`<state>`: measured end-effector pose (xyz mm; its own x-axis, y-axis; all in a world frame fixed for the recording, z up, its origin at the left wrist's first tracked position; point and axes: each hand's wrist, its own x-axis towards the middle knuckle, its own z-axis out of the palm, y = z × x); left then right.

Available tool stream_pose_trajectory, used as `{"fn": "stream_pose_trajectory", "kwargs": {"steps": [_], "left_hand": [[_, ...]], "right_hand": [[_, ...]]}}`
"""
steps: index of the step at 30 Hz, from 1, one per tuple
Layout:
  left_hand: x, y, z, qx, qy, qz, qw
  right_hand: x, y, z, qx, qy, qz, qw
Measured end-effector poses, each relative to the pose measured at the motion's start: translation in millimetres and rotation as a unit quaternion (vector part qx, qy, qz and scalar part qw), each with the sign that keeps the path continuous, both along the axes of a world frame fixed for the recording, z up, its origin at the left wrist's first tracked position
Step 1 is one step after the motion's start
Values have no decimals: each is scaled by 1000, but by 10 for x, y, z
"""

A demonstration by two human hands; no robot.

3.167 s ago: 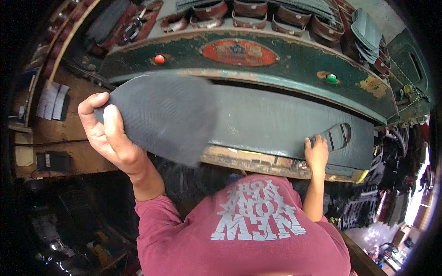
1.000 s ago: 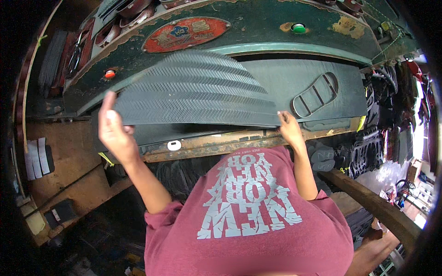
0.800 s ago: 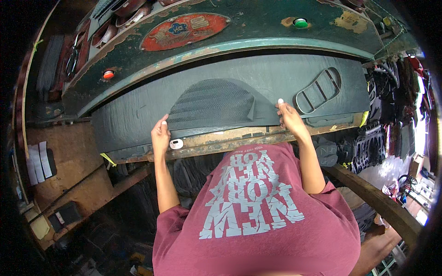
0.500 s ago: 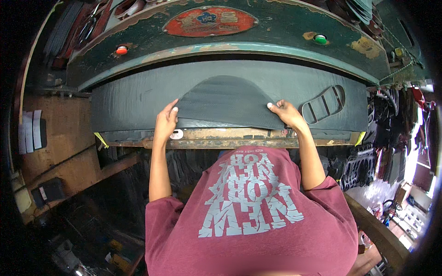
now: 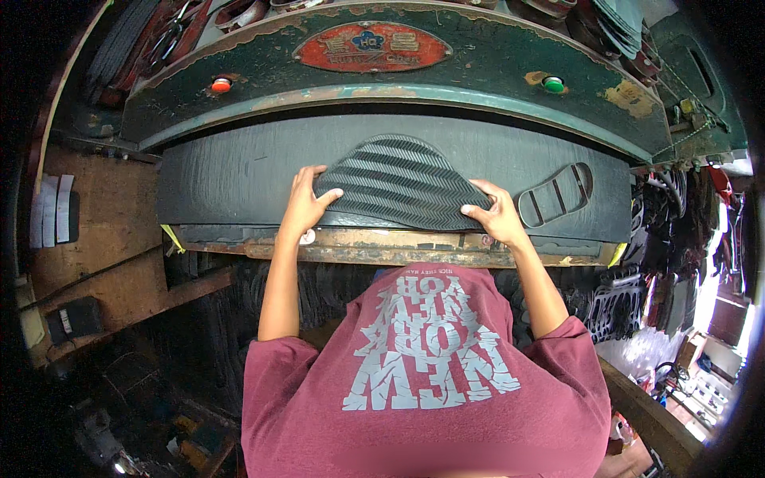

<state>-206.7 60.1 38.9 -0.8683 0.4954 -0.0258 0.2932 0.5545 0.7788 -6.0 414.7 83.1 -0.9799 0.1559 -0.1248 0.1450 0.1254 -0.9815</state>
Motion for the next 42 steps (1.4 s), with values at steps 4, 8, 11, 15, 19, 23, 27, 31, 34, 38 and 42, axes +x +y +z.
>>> {"fn": "stream_pose_trajectory", "kwargs": {"steps": [4,8,11,15,19,23,27,31,34,38,42], "left_hand": [[58,-28,-114,228,-69,46,970],[262,-77,-215,193,63,23,979],[383,-72,-279,192,72,1,979],[493,-15,-278,172,109,-24,979],[535,-14,-156,102,80,-11,992],[483,5,-54,201,8,31,979],[311,60,14,202,-143,79,966],[236,10,155,8,-13,34,999],[398,-72,227,-73,61,-41,995],[623,-100,174,-97,129,-83,983],[562,-107,79,-68,100,-54,991]], "right_hand": [[107,85,90,189,87,27,978],[156,98,-50,237,112,-63,963],[175,86,-231,237,84,-83,964],[108,48,-379,275,129,-117,946],[43,6,-288,274,103,-132,947],[52,17,-15,244,39,-160,956],[-35,143,179,242,-74,-140,957],[47,177,202,341,-105,-63,932],[286,84,152,411,-155,-4,898],[343,32,44,454,-145,-29,879],[337,10,7,457,-133,-41,878]]}}
